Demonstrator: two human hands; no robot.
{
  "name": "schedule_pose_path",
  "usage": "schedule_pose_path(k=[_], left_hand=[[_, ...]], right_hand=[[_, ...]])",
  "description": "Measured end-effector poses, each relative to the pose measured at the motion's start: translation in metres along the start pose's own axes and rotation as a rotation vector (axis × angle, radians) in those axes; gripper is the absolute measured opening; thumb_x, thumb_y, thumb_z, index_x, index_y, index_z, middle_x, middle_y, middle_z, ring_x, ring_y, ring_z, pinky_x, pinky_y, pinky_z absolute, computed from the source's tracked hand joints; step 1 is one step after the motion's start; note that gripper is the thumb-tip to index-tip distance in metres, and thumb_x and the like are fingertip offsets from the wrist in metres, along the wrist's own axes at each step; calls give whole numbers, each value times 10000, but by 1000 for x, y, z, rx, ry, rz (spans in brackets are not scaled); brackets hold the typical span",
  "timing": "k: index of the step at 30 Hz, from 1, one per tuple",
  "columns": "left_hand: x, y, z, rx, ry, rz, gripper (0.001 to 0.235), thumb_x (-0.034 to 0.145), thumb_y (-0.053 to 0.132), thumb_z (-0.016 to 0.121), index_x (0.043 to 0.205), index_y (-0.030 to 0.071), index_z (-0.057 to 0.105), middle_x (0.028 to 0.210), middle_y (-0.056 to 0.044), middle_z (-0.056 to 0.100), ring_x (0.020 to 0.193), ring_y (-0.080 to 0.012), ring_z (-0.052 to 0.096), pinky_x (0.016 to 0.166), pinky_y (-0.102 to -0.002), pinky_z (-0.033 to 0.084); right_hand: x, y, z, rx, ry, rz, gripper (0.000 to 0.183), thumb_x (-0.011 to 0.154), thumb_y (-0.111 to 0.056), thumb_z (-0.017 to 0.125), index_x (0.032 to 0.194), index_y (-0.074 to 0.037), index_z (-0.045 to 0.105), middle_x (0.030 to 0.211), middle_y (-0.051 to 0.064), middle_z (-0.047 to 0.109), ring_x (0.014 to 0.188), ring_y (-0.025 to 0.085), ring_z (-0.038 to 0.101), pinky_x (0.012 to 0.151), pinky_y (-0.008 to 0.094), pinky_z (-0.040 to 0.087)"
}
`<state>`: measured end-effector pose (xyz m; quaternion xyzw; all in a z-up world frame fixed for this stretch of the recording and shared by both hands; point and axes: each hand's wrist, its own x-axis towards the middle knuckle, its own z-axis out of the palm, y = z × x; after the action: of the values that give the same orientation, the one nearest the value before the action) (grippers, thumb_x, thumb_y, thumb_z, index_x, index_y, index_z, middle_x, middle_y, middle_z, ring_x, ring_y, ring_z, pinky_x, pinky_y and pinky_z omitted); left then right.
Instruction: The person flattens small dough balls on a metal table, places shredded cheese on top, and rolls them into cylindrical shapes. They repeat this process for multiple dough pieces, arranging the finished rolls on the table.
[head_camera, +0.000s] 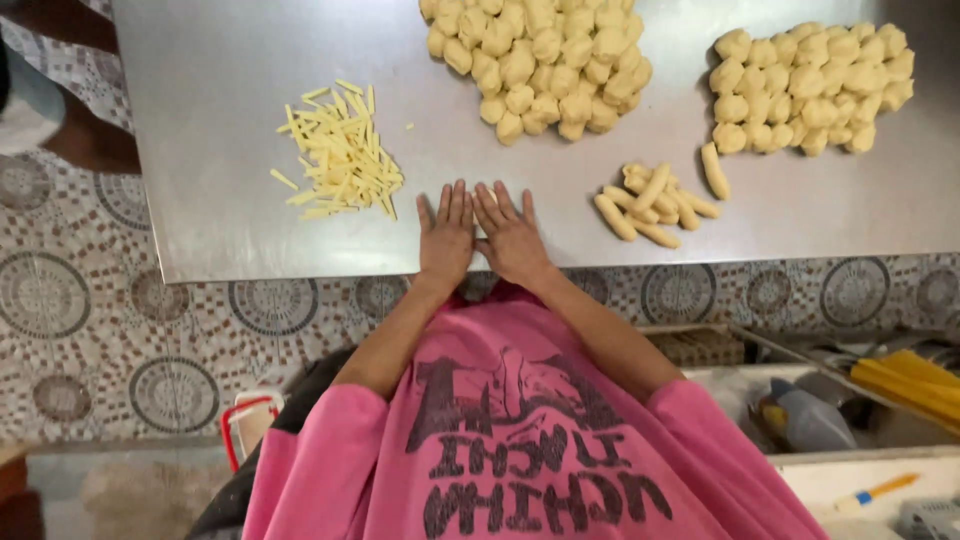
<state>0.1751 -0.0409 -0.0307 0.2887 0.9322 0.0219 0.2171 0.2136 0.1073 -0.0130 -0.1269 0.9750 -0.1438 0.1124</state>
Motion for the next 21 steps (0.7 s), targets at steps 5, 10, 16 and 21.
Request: schedule_pose_path(k=[5,10,16,21], left_hand=[[-33,-31,10,-369,485,197,647,924,-24,549,1555,70,442,1407,-206,611,1338,-335,571,1156,-444,433],[-28,-11,68,-248,606,261,631,927,-60,493,1552,-18,418,1399,-258,616,1338,-352,577,1168,-431,446],[-65,14,71,-42,503,197,704,881,55,615,1513,-149,382,1365,-299,631,1358,-401,552,1249,-503,300],[-77,-10,52,-244,410,149,468,870,198,560,1263,-26,680,1035,-218,771,1008,-336,754,1186,-552,350]], right_hand=[[-15,34,24,61,292,-97,568,970,-316,681,1438,-15,568,1358,150,577,1360,380,467,1171,654,247],[-16,11,51,-117,245,-215,623,967,-370,659,1393,73,563,1279,175,574,1281,396,499,1180,663,288],[-49,-18,37,-221,89,-144,732,978,-343,536,1526,120,389,1434,247,484,1393,452,418,1226,684,188],[-55,-19,41,-109,26,-29,634,986,-415,601,1447,16,547,1321,105,560,1263,320,541,1218,722,147]])
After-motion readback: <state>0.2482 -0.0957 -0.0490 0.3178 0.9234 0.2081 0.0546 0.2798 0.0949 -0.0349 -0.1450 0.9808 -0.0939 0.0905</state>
